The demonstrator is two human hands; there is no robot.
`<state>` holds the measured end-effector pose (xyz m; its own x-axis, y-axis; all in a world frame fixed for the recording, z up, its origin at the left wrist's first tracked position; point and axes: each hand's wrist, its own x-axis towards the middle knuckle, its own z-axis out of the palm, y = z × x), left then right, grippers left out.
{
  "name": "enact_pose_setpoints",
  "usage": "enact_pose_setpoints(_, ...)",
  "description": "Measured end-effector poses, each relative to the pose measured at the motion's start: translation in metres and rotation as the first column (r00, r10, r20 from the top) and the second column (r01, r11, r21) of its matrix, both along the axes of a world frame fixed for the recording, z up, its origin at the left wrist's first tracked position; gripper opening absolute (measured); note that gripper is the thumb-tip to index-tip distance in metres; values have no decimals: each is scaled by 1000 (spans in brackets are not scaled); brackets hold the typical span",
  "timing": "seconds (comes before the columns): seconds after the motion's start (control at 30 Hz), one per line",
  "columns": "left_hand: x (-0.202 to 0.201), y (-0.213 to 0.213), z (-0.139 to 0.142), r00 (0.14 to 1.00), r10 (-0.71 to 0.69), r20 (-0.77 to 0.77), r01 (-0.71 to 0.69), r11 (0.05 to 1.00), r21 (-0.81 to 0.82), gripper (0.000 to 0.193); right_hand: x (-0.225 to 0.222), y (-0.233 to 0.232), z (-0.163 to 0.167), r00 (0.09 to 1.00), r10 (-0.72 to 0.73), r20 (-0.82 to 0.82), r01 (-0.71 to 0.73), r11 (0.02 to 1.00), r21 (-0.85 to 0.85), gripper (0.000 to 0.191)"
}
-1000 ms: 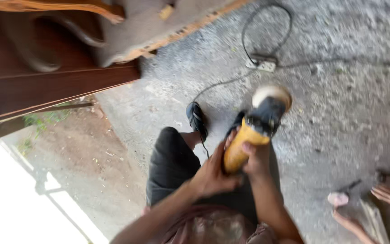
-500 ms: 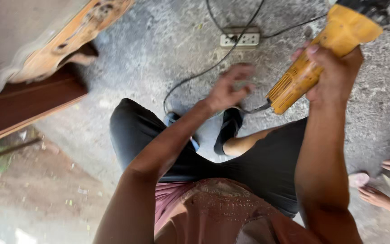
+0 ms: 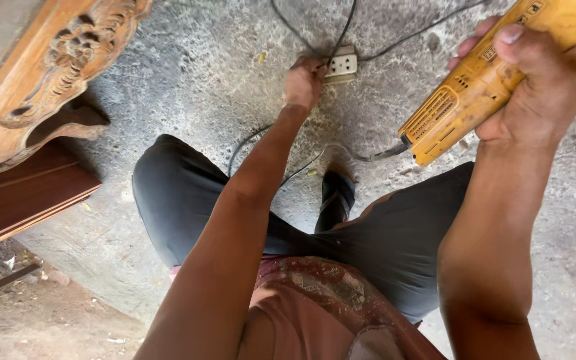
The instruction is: The person uses an angle grinder to sand small wooden blocks, holding each piece against the spinning disc. They then fit the sanded blocks onto a long wooden rail of a furniture frame, pressing them into place and checking the fit by hand.
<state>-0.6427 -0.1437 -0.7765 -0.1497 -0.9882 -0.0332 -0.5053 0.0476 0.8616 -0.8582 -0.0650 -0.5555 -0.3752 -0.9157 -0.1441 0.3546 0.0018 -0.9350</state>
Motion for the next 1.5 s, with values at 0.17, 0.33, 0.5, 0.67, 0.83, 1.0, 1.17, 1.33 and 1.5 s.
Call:
enact_pose_setpoints(0.17, 0, 2, -25, 978, -166, 128, 187, 966, -176, 16, 4, 3, 3, 1000, -19, 7, 19, 1000, 4, 30)
enact_pose_setpoints(0.33, 4, 3, -17, 987, -71, 142, 95, 980, -174, 36, 10, -21, -9, 1000, -8, 2, 8, 999, -42, 35)
enact_pose_setpoints(0.5, 24, 42, 70, 886, -20, -464, 77, 992, 104, 37, 22, -48, -17, 981, 32, 192, -35, 999, 10, 31)
enact_pose_setpoints(0.67, 53, 54, 163, 704, -710, -18, 653, 657, -376, 76, 48, -68, -19, 970, 83, 227, -92, 995, 31, 27)
enact_pose_setpoints(0.83, 79, 59, 171, 700, -712, 61, 691, 653, -311, 95, 87, -66, -23, 922, 288, 260, -295, 955, -10, 23)
enact_pose_setpoints(1.0, 111, 86, 159, 785, -619, -16, 541, 698, -468, 79, 124, -56, -22, 924, 309, 226, -343, 931, 129, 30)
enact_pose_setpoints(1.17, 137, 110, 160, 812, -583, 13, 571, 791, -220, 75, 160, -44, -15, 919, 382, 99, -390, 918, 73, 31)
enact_pose_setpoints(1.33, 174, 115, 168, 802, -594, -72, 565, 791, -236, 74, 201, -36, 9, 930, 360, -70, -362, 932, -20, 35)
enact_pose_setpoints(1.5, 278, 58, 192, 983, 178, -38, -157, 727, -669, 55, 236, -29, 53, 910, 382, -158, -383, 923, 25, 40)
